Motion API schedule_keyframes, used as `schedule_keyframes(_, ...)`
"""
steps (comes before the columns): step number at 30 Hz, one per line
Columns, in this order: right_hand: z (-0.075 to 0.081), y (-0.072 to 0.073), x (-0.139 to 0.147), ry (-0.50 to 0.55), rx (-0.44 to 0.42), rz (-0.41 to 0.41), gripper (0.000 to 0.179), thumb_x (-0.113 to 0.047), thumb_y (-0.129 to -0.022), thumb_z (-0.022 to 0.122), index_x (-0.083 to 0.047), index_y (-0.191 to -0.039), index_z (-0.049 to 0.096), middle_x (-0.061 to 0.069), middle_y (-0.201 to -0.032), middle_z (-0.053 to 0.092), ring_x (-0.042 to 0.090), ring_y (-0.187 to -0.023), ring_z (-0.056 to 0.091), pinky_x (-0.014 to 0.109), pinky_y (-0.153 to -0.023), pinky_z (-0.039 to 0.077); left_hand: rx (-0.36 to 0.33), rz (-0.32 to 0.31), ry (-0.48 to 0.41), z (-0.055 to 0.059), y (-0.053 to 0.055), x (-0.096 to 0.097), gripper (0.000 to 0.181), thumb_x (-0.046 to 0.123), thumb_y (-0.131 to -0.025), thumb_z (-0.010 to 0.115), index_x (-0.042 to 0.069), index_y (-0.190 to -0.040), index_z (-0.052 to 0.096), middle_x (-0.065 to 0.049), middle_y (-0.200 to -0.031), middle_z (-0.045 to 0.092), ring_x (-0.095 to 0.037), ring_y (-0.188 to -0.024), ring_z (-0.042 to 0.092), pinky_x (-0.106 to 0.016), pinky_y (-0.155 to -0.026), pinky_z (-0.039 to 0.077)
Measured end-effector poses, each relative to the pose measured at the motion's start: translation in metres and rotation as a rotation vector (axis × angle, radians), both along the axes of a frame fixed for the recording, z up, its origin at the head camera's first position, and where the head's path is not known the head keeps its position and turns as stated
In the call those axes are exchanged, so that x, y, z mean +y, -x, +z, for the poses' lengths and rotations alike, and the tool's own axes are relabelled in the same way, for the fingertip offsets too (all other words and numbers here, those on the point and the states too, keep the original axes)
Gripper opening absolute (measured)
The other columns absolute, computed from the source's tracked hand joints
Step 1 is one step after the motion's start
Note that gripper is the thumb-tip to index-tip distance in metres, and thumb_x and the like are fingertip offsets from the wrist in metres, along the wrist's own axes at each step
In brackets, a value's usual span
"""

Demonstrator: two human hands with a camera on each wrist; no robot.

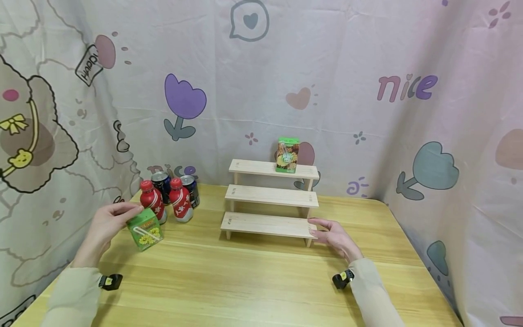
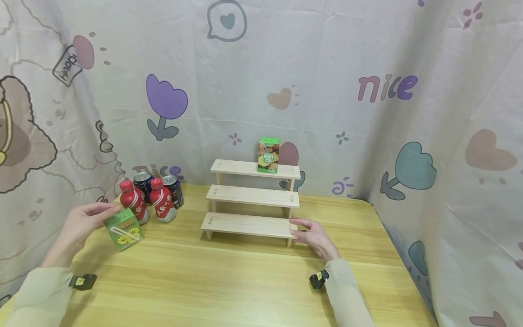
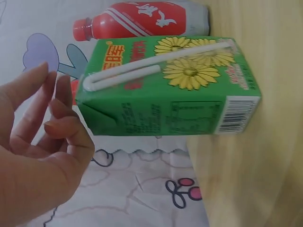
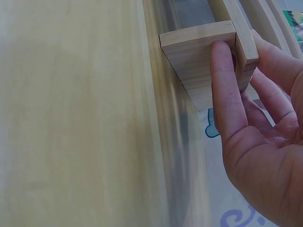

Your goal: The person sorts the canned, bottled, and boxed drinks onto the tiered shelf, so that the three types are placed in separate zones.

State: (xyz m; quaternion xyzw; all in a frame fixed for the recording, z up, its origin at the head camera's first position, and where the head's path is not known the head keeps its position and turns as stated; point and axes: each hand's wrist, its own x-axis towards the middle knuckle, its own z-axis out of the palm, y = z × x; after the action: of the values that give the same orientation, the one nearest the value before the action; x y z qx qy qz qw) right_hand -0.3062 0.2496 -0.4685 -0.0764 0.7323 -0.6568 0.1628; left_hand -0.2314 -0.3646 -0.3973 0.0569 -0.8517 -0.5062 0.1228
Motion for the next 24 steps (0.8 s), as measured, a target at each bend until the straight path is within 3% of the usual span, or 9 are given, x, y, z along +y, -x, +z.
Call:
schedule_keyframes(5,0.0,0.0,-0.001,-0.007,0.002,0.003,0.057,-0.005,-0.093,0.064,0.004,-0.144,0.041,0.028,-0.137,0.051,0.018,-0.101,0.069,0.036,-0.093,0.055,-0.014,0.031,-0.004,-0.007,-0.007,-0.005,0.035,0.041,-0.088,0.072,0.016,-0.114,0.069,0.028,-0.089,0.06,0.003,-0.081,0.051,-0.02,-0.065,0.048)
schedule_keyframes(12,0.0,0.0,-0.002,0.002,-0.006,-0.013,0.057,-0.003,-0.091,0.066,0.004,-0.144,0.043,0.025,-0.132,0.057,0.018,-0.099,0.069,0.036,-0.091,0.055,-0.024,-0.027,0.001,-0.019,-0.012,-0.012,0.052,0.037,-0.088,0.073,0.013,-0.132,0.058,0.036,-0.102,0.053,0.013,-0.093,0.049,-0.009,-0.074,0.045)
schedule_keyframes(17,0.0,0.0,-0.001,0.002,0.0,-0.007,0.058,-0.004,-0.091,0.066,0.005,-0.144,0.042,0.027,-0.135,0.055,0.019,-0.101,0.069,0.037,-0.092,0.055,-0.119,-0.088,0.041,-0.026,-0.01,-0.017,0.072,0.039,-0.089,0.072,0.012,-0.148,0.041,0.016,-0.123,0.053,0.015,-0.096,0.044,-0.011,-0.078,0.043)
schedule_keyframes(19,-0.001,0.0,-0.001,0.006,-0.001,-0.007,0.059,-0.004,-0.091,0.066,0.005,-0.144,0.042,0.027,-0.135,0.054,0.019,-0.101,0.069,0.037,-0.093,0.055,-0.157,-0.11,0.057,-0.029,-0.009,-0.017,0.077,0.039,-0.089,0.071,0.009,-0.15,0.035,0.009,-0.122,0.053,0.013,-0.095,0.045,-0.014,-0.078,0.045)
schedule_keyframes(22,-0.001,0.001,-0.001,0.011,-0.004,-0.011,0.058,-0.004,-0.091,0.067,0.005,-0.143,0.043,0.026,-0.135,0.054,0.019,-0.1,0.069,0.037,-0.093,0.055,-0.168,-0.121,0.0,-0.033,-0.008,-0.016,0.065,0.033,-0.089,0.073,0.012,-0.144,0.043,0.014,-0.107,0.057,0.008,-0.089,0.051,-0.019,-0.076,0.05)
schedule_keyframes(24,-0.001,0.001,-0.001,0.014,-0.003,-0.014,0.058,-0.004,-0.091,0.067,0.005,-0.143,0.043,0.026,-0.135,0.055,0.019,-0.1,0.069,0.037,-0.092,0.055,-0.152,-0.126,-0.067,-0.036,-0.006,-0.015,0.049,0.028,-0.089,0.074,0.021,-0.132,0.052,0.02,-0.098,0.058,0.005,-0.087,0.055,-0.021,-0.076,0.052)
